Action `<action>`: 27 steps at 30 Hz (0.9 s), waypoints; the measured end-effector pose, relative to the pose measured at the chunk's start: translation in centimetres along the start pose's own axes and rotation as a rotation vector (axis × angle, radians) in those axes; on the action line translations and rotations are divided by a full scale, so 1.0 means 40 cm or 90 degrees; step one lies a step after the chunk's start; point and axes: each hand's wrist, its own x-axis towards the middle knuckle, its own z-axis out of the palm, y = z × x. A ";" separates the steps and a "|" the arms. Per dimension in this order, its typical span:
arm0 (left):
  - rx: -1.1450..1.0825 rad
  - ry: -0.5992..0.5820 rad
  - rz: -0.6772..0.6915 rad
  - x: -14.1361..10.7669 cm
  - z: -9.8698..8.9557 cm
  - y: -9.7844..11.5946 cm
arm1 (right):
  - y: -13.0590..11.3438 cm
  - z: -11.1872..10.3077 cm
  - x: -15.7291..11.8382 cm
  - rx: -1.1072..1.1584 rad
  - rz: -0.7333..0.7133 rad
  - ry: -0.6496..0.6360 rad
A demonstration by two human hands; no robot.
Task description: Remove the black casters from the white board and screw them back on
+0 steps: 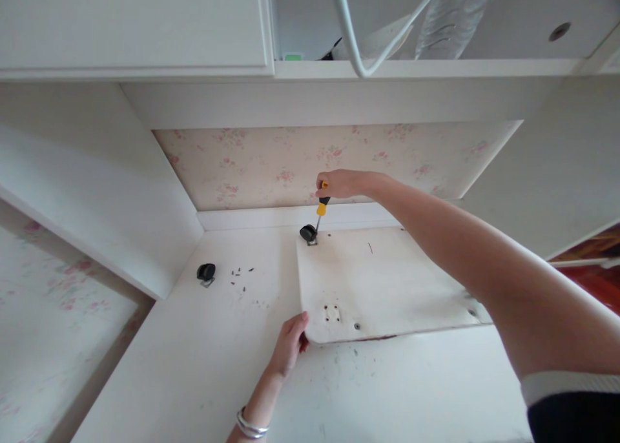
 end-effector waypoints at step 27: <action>0.005 0.019 -0.006 0.000 0.003 0.008 | -0.001 -0.015 -0.004 -0.047 0.022 -0.046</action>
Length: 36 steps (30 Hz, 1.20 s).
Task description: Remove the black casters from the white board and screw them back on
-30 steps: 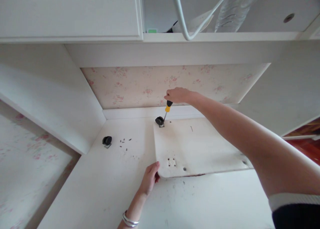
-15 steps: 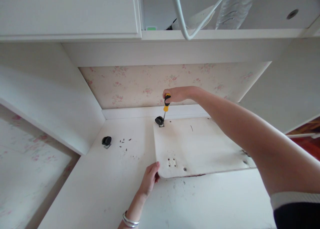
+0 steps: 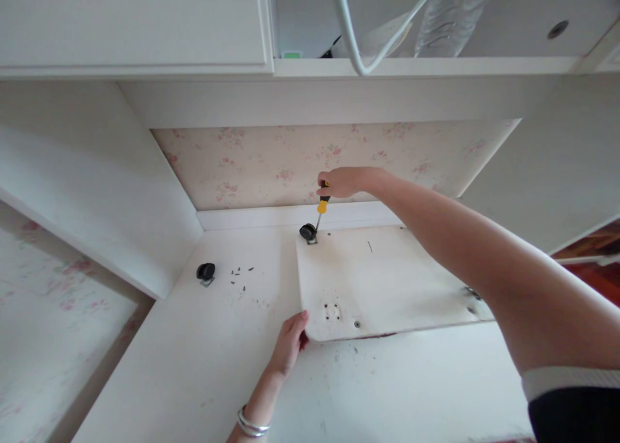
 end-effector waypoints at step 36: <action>-0.002 -0.019 -0.017 0.002 -0.011 -0.006 | 0.004 -0.014 -0.013 0.029 0.062 -0.091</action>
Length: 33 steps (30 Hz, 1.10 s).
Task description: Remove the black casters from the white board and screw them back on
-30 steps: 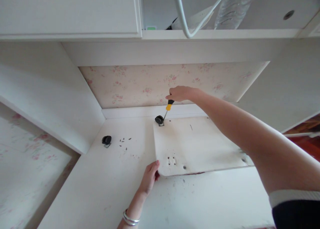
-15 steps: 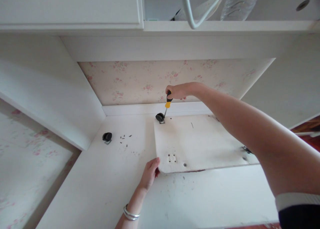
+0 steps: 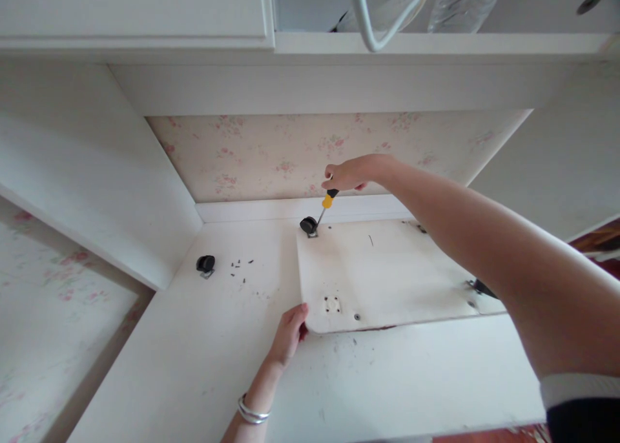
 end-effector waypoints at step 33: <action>-0.007 0.005 0.003 -0.002 0.008 0.009 | -0.026 0.025 0.027 0.035 0.141 0.129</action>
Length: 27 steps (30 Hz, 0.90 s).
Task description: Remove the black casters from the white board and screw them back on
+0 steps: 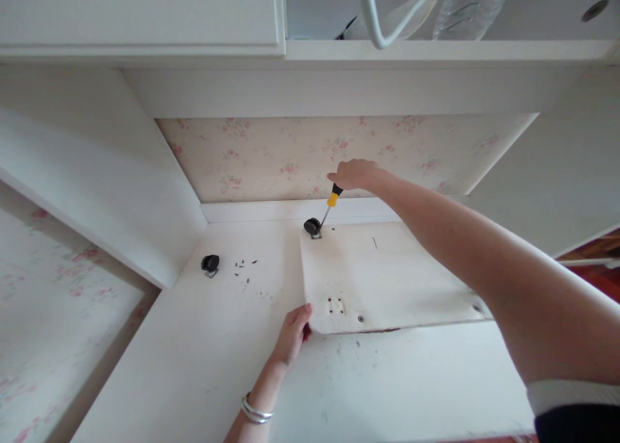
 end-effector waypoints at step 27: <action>0.038 0.010 0.008 -0.004 0.000 0.007 | 0.014 0.023 0.042 0.069 0.033 0.015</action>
